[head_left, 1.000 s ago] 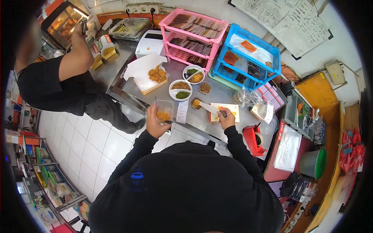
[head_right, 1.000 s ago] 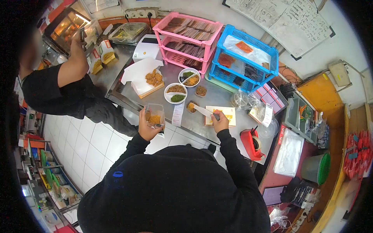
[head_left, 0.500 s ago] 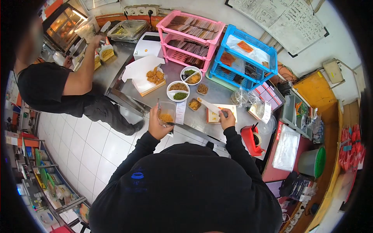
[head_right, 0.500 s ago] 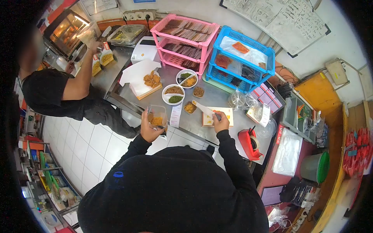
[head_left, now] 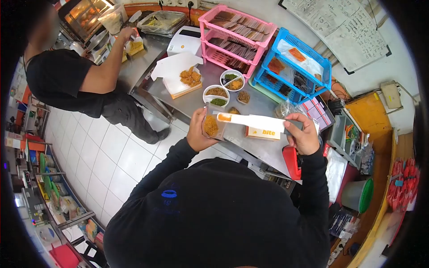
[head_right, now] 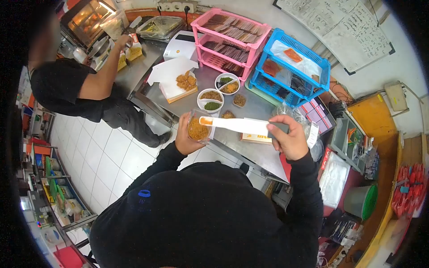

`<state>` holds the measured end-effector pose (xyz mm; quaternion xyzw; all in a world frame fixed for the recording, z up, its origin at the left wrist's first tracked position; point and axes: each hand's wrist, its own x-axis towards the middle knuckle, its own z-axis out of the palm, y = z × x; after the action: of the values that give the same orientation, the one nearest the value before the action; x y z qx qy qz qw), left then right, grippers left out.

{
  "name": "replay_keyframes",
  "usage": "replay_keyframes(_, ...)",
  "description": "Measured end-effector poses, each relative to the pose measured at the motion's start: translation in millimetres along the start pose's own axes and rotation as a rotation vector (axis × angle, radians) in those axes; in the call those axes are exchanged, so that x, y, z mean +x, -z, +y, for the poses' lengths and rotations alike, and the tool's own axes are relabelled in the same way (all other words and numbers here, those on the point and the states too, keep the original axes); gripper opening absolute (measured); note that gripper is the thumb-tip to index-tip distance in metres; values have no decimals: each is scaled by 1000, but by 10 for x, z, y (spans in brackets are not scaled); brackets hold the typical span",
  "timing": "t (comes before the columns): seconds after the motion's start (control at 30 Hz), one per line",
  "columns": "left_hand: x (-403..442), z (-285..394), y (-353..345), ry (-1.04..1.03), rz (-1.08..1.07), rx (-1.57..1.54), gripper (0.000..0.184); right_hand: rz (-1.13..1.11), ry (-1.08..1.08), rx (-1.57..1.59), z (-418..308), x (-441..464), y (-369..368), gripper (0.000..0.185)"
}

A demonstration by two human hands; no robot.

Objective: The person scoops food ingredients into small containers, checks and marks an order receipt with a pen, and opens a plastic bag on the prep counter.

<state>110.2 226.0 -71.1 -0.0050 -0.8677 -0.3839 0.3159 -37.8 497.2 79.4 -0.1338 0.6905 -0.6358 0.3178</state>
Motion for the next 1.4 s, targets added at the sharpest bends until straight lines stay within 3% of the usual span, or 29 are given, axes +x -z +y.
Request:
replay_keyframes(0.03,-12,-6,-29,-43,15,-22,106,-22,0,-174,-126,-28,-96,16)
replay_keyframes(0.13,-53,1,-69,-122,-123,-64,102,-148,502,-750,-109,-12,-386,17)
replay_keyframes(0.2,-77,48,-112,-178,-146,-187,98,-262,780,-955,1,-13,-644,17)
replay_keyframes(0.27,-101,111,-126,-191,-183,-264,96,-412,872,-1126,71,-72,-864,14)
replay_keyframes(0.37,-180,205,-134,-166,-267,-337,95,-570,666,-1308,217,-113,-1079,10)
replay_keyframes(0.47,-274,253,-172,-183,-325,-419,96,-730,461,-1164,344,27,-1047,12)
replay_keyframes(0.6,-295,238,-146,-165,-328,-443,97,-569,442,-878,340,251,-817,15)
replay_keyframes(0.67,-277,230,-109,-158,-318,-436,97,-490,311,-704,289,272,-681,20)
replay_keyframes(0.7,-281,229,-95,-155,-311,-423,97,-449,171,-696,187,242,-624,19)
replay_keyframes(0.73,-284,229,-78,-154,-305,-410,96,-413,-103,-535,139,212,-566,18)
replay_keyframes(0.87,-236,219,-23,-102,-270,-343,95,-282,-224,-246,201,172,-258,16)
replay_keyframes(1.03,-89,197,17,-70,-181,-280,96,-145,-269,76,369,109,12,12)
replay_keyframes(1.13,-13,79,-48,-52,-212,-262,103,-106,-222,123,412,109,82,13)
replay_keyframes(1.4,364,-70,-282,3,-121,-215,95,45,-140,227,518,356,333,14)
